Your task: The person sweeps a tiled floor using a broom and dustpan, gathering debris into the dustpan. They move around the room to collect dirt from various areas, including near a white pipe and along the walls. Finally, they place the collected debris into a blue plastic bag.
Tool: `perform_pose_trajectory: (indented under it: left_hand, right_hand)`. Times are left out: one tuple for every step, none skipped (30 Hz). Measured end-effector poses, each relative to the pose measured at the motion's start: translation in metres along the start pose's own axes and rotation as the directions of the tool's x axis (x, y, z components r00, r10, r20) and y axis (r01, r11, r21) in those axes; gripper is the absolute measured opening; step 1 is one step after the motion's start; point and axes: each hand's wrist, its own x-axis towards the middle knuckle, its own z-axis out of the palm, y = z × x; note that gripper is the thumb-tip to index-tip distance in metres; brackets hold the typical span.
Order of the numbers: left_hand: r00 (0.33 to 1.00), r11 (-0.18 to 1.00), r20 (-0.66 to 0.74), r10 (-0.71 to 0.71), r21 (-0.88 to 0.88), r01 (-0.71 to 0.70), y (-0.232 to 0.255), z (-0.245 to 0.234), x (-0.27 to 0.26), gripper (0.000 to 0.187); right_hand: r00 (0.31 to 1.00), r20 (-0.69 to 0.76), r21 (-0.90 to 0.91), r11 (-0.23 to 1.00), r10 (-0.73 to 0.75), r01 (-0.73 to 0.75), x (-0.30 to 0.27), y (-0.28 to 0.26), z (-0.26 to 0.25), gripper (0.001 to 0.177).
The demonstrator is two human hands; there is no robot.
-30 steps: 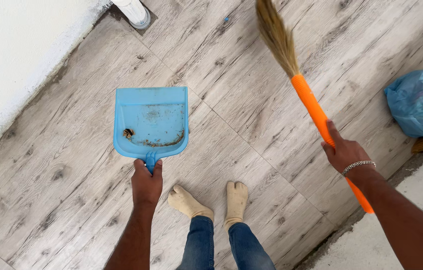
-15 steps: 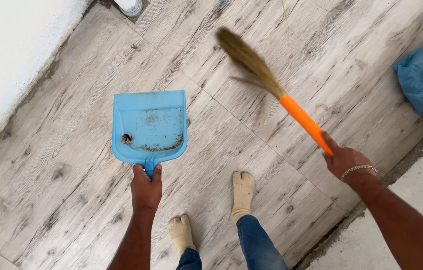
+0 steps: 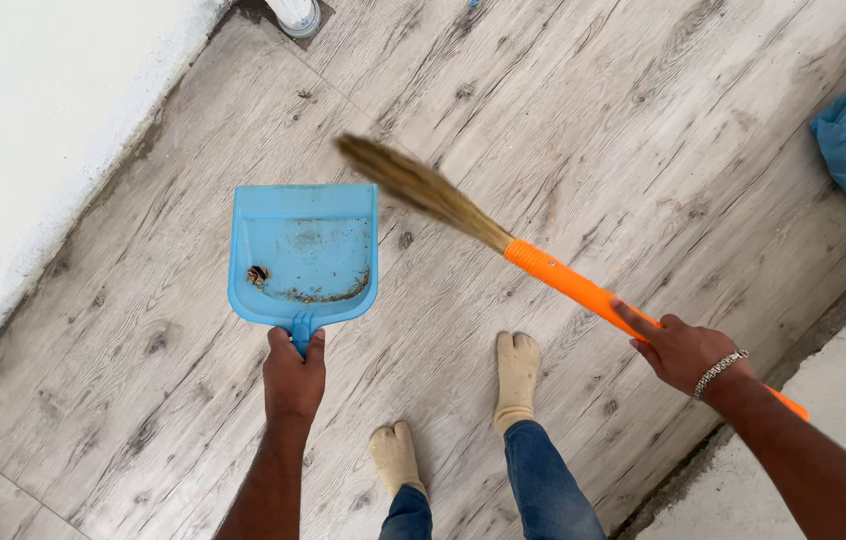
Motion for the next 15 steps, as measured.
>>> perform_pose_trajectory:
  left_hand:
    - [1.0, 1.0, 0.009, 0.004, -0.009, -0.004, 0.0, 0.0, 0.001, 0.043]
    - [1.0, 1.0, 0.015, 0.012, -0.014, -0.012, -0.001, -0.003, 0.003, 0.043]
    - [1.0, 1.0, 0.021, 0.019, -0.019, -0.019, -0.003, -0.006, 0.004, 0.043]
    - [0.999, 0.999, 0.033, 0.039, -0.012, -0.038, -0.005, -0.008, 0.004, 0.044]
    - [0.997, 0.998, 0.045, 0.058, -0.005, -0.058, -0.008, -0.01, 0.004, 0.044]
    - [0.996, 0.997, 0.055, 0.077, -0.001, -0.077, -0.01, -0.011, 0.004, 0.045]
    - [0.994, 0.997, 0.079, 0.078, 0.011, -0.079, -0.012, -0.014, 0.005, 0.044]
    - [0.992, 0.997, 0.099, 0.077, 0.024, -0.08, -0.015, -0.019, 0.007, 0.043]
    - [0.99, 0.996, 0.12, 0.075, 0.038, -0.08, -0.018, -0.024, 0.008, 0.042]
    - [0.988, 0.993, 0.115, 0.099, 0.056, -0.106, -0.018, -0.03, 0.011, 0.043]
    - [0.986, 0.989, 0.11, 0.123, 0.074, -0.131, -0.017, -0.034, 0.014, 0.043]
    - [0.983, 0.983, 0.109, 0.147, 0.098, -0.157, -0.015, -0.041, 0.02, 0.044]
    - [0.977, 0.974, 0.096, 0.192, 0.106, -0.202, -0.011, -0.051, 0.028, 0.043]
    - [0.966, 0.961, 0.091, 0.241, 0.113, -0.251, -0.004, -0.059, 0.037, 0.042]
    - [0.953, 0.946, 0.087, 0.29, 0.121, -0.299, 0.004, -0.069, 0.046, 0.042]
  right_hand:
    - [0.999, 0.031, -0.068, 0.997, -0.039, 0.041, -0.007, -0.01, 0.008, 0.068]
    - [0.995, 0.061, -0.128, 0.988, -0.078, 0.086, -0.01, -0.02, 0.014, 0.067]
    - [0.995, 0.095, -0.123, 0.992, -0.02, 0.032, -0.013, -0.023, 0.017, 0.068]
    - [0.991, 0.129, -0.116, 0.993, 0.036, -0.021, -0.014, -0.026, 0.019, 0.07]
    - [0.982, 0.165, -0.111, 0.991, 0.091, -0.074, -0.015, -0.029, 0.02, 0.072]
    - [0.969, 0.178, -0.003, 0.985, 0.171, -0.173, -0.011, -0.03, 0.019, 0.072]
    - [0.948, 0.199, 0.103, 0.957, 0.247, -0.271, -0.006, -0.03, 0.016, 0.073]
    - [0.922, 0.228, 0.208, 0.91, 0.313, -0.36, 0.0, -0.03, 0.012, 0.073]
    - [0.9, 0.207, 0.29, 0.855, 0.383, -0.43, 0.008, -0.03, 0.006, 0.073]
    - [0.875, 0.185, 0.379, 0.789, 0.448, -0.484, 0.019, -0.032, -0.002, 0.073]
    - [0.871, 0.157, 0.422, 0.765, 0.466, -0.486, 0.027, -0.031, -0.011, 0.075]
    - [0.864, 0.138, 0.467, 0.737, 0.484, -0.488, 0.031, -0.032, -0.017, 0.076]
    - [0.855, 0.12, 0.511, 0.708, 0.504, -0.488, 0.033, -0.037, -0.02, 0.078]
    - [0.868, 0.106, 0.527, 0.713, 0.485, -0.462, 0.03, -0.046, -0.019, 0.076]
    - [0.88, 0.09, 0.542, 0.718, 0.466, -0.436, 0.026, -0.057, -0.016, 0.075]
